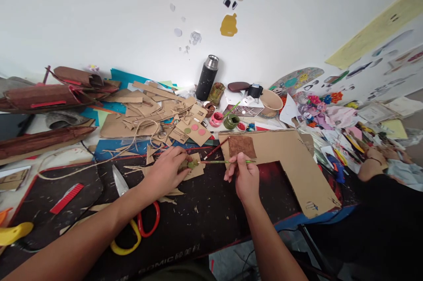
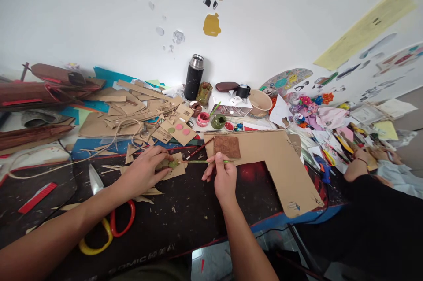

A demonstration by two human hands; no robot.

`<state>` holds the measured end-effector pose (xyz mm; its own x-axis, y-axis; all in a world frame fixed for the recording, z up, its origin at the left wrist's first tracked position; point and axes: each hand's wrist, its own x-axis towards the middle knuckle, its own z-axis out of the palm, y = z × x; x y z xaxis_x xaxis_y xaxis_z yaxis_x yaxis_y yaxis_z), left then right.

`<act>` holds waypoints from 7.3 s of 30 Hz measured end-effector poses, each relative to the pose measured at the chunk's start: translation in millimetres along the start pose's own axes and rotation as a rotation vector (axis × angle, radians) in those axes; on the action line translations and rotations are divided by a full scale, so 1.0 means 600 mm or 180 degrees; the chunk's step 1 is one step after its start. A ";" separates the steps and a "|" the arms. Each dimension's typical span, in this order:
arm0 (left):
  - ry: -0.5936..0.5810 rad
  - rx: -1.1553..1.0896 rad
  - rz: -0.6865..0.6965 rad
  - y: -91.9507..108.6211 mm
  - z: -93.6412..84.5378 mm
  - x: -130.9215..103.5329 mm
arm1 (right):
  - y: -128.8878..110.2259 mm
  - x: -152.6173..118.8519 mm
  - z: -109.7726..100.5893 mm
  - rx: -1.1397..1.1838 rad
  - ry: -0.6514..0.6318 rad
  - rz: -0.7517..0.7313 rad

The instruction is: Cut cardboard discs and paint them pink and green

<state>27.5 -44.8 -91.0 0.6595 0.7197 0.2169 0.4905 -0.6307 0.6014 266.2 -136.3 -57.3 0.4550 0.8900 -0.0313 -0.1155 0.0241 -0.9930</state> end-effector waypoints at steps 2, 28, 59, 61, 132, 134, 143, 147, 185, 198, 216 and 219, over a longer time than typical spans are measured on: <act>-0.0010 -0.0015 0.0001 -0.002 0.001 0.000 | -0.001 -0.002 0.002 0.0002 -0.0086 0.0054; -0.0032 0.0048 0.0025 -0.006 0.005 -0.001 | 0.002 0.001 0.004 -0.0016 -0.0040 -0.0028; -0.0068 0.0050 0.0032 -0.006 0.004 -0.001 | 0.002 -0.001 -0.004 -0.0080 -0.0104 0.0034; -0.0047 0.0042 0.0033 -0.006 0.004 -0.001 | 0.005 -0.001 -0.004 -0.0145 -0.0068 0.0022; 0.0020 0.0027 -0.0059 -0.004 0.004 -0.002 | 0.016 0.004 0.006 -0.0054 -0.0017 0.0081; -0.0001 0.0034 -0.0057 -0.004 0.004 -0.002 | 0.015 0.006 0.006 -0.0026 0.0079 0.0034; 0.0018 0.0028 -0.0064 -0.003 0.005 -0.001 | 0.015 0.001 0.005 0.0073 -0.0110 0.0081; 0.0003 0.0059 -0.0052 -0.003 0.003 -0.001 | 0.019 0.005 0.009 -0.0030 0.0008 0.0067; 0.0093 0.0169 -0.0095 -0.002 0.006 -0.002 | 0.013 0.002 0.003 0.0268 0.0144 0.0134; 0.0050 0.0087 -0.0072 -0.003 0.002 -0.002 | 0.019 0.009 0.008 0.0108 0.0164 0.0060; 0.0089 0.0082 -0.0064 -0.004 0.003 -0.003 | 0.017 0.009 0.010 0.0092 0.0141 0.0035; 0.0047 0.0048 -0.0071 -0.004 0.003 -0.002 | 0.016 0.007 0.007 0.0161 0.0116 0.0037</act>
<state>26.5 -44.8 -94.3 0.6398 0.7379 0.2150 0.5136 -0.6186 0.5947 263.6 -130.5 -66.5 0.4851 0.8731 -0.0480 -0.1651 0.0376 -0.9856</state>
